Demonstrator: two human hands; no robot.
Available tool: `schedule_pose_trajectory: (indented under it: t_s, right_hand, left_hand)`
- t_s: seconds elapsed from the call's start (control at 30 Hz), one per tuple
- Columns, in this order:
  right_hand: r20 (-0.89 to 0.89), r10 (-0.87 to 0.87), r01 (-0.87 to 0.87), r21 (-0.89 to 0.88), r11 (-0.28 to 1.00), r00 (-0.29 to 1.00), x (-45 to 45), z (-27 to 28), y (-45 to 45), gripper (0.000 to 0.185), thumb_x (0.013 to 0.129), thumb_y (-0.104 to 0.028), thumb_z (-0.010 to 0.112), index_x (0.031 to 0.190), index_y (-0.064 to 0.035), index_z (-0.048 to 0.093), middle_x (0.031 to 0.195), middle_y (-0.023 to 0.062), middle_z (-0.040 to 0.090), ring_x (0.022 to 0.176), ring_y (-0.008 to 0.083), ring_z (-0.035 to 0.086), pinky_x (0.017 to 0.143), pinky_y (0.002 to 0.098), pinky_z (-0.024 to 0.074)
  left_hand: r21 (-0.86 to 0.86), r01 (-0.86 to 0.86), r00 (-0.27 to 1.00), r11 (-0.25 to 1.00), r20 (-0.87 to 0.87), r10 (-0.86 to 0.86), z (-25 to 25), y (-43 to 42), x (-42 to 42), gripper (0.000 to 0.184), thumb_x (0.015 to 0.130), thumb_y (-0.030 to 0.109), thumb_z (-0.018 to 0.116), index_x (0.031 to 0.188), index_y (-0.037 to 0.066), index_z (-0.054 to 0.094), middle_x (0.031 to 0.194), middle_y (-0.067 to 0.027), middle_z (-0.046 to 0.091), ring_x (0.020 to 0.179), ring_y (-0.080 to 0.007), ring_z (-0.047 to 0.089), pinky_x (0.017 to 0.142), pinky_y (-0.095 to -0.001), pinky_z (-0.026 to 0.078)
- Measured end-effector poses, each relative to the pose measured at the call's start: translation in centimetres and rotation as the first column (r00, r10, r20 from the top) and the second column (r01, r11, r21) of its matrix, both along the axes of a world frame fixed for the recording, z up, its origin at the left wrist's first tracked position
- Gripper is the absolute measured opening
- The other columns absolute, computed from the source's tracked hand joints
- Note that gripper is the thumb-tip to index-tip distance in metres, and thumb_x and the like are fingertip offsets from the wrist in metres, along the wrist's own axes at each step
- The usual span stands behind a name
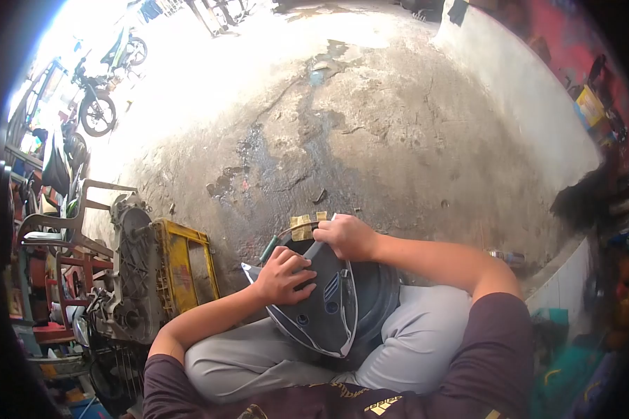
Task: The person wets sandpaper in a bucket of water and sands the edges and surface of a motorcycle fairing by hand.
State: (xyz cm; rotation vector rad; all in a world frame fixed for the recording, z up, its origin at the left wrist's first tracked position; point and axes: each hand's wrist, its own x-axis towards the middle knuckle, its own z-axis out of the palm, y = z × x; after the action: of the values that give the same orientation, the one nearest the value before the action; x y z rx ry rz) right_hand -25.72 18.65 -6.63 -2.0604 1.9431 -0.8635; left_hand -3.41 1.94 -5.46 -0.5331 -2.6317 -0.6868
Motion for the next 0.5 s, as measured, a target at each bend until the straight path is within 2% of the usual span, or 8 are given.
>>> schedule_pose_trajectory:
  t_s: [0.03, 0.1, 0.13, 0.3, 0.37, 0.4, 0.43, 0.5]
  right_hand:
    - [-0.016, 0.012, -0.012, -0.018, 1.000, 1.000, -0.1, -0.2, 0.2, 0.018, 0.083, -0.004, 0.067, 0.099, -0.0110, 0.068, 0.093, 0.0128, 0.070, 0.083, 0.0404, 0.072, 0.079, 0.0504, 0.0567]
    - [0.063, -0.180, 0.178, 0.034, 0.983, 0.982, -1.4, -1.0, 0.0, 0.016, 0.084, -0.004, 0.066, 0.099, -0.0101, 0.068, 0.092, 0.0130, 0.070, 0.084, 0.0416, 0.071, 0.080, 0.0512, 0.0570]
    - [0.099, -0.200, 0.197, 0.040, 0.980, 0.975, -1.9, -0.8, 0.0, 0.016, 0.084, -0.004, 0.066, 0.100, -0.0096, 0.069, 0.092, 0.0135, 0.070, 0.086, 0.0420, 0.071, 0.081, 0.0522, 0.0571]
    - [0.119, -0.106, 0.102, 0.043, 0.994, 0.987, 0.6, -0.3, 0.4, 0.021, 0.085, -0.005, 0.068, 0.104, -0.0108, 0.071, 0.098, 0.0137, 0.072, 0.091, 0.0417, 0.072, 0.081, 0.0531, 0.0574]
    - [-0.001, -0.011, 0.011, 0.085, 0.996, 1.000, -0.2, -0.1, 0.4, 0.023, 0.085, -0.005, 0.067, 0.107, -0.0111, 0.070, 0.102, 0.0136, 0.073, 0.092, 0.0428, 0.072, 0.080, 0.0534, 0.0581]
    - [0.119, -0.141, 0.135, 0.060, 0.989, 0.983, -0.9, -0.8, 0.2, 0.022, 0.086, -0.005, 0.066, 0.107, -0.0112, 0.070, 0.102, 0.0140, 0.073, 0.091, 0.0436, 0.072, 0.079, 0.0546, 0.0577]
    - [0.110, -0.138, 0.133, 0.052, 0.990, 0.984, -1.2, -0.3, 0.1, 0.022, 0.086, -0.005, 0.066, 0.107, -0.0112, 0.070, 0.102, 0.0140, 0.073, 0.091, 0.0436, 0.072, 0.079, 0.0546, 0.0577]
    - [0.109, -0.254, 0.243, 0.108, 0.964, 0.961, -1.4, 0.4, 0.1, 0.021, 0.086, -0.005, 0.066, 0.105, -0.0111, 0.070, 0.102, 0.0144, 0.072, 0.090, 0.0439, 0.072, 0.079, 0.0550, 0.0573]
  left_hand:
    - [0.020, 0.005, 1.000, 1.000, 0.015, -0.005, -0.1, 0.1, 0.1, 0.027, 0.078, 0.029, 0.088, 0.100, 0.015, 0.079, 0.112, -0.0036, 0.066, 0.103, -0.0248, 0.063, 0.093, -0.0441, 0.049]
    - [0.012, -0.010, 1.000, 1.000, 0.008, 0.010, 0.1, 0.2, 0.1, 0.029, 0.074, 0.026, 0.090, 0.098, 0.016, 0.080, 0.112, -0.0046, 0.069, 0.101, -0.0267, 0.065, 0.090, -0.0446, 0.051]
    - [0.012, -0.014, 1.000, 1.000, 0.014, 0.013, 0.1, 0.2, 0.0, 0.029, 0.074, 0.026, 0.090, 0.099, 0.016, 0.080, 0.112, -0.0046, 0.069, 0.101, -0.0267, 0.065, 0.090, -0.0445, 0.051]
    - [0.000, -0.011, 1.000, 1.000, 0.009, 0.011, 0.0, 0.2, 0.0, 0.029, 0.074, 0.027, 0.090, 0.099, 0.015, 0.080, 0.113, -0.0046, 0.069, 0.101, -0.0266, 0.065, 0.090, -0.0444, 0.051]
    - [0.004, -0.014, 1.000, 1.000, 0.012, 0.014, 0.0, 0.2, 0.1, 0.030, 0.074, 0.027, 0.090, 0.100, 0.015, 0.080, 0.113, -0.0046, 0.069, 0.102, -0.0265, 0.065, 0.090, -0.0443, 0.050]
    - [-0.002, -0.017, 1.000, 1.000, 0.005, 0.017, 0.0, 0.3, 0.3, 0.030, 0.074, 0.027, 0.090, 0.100, 0.015, 0.080, 0.113, -0.0046, 0.069, 0.102, -0.0265, 0.065, 0.090, -0.0443, 0.050]
    - [0.005, -0.014, 1.000, 1.000, 0.006, 0.014, 0.1, 0.3, 0.3, 0.030, 0.074, 0.027, 0.090, 0.100, 0.015, 0.080, 0.113, -0.0045, 0.068, 0.102, -0.0265, 0.065, 0.090, -0.0444, 0.050]
    - [0.008, -0.013, 1.000, 1.000, -0.003, 0.013, 0.1, 0.2, 0.1, 0.030, 0.075, 0.027, 0.090, 0.100, 0.015, 0.080, 0.113, -0.0044, 0.068, 0.102, -0.0265, 0.065, 0.090, -0.0445, 0.050]
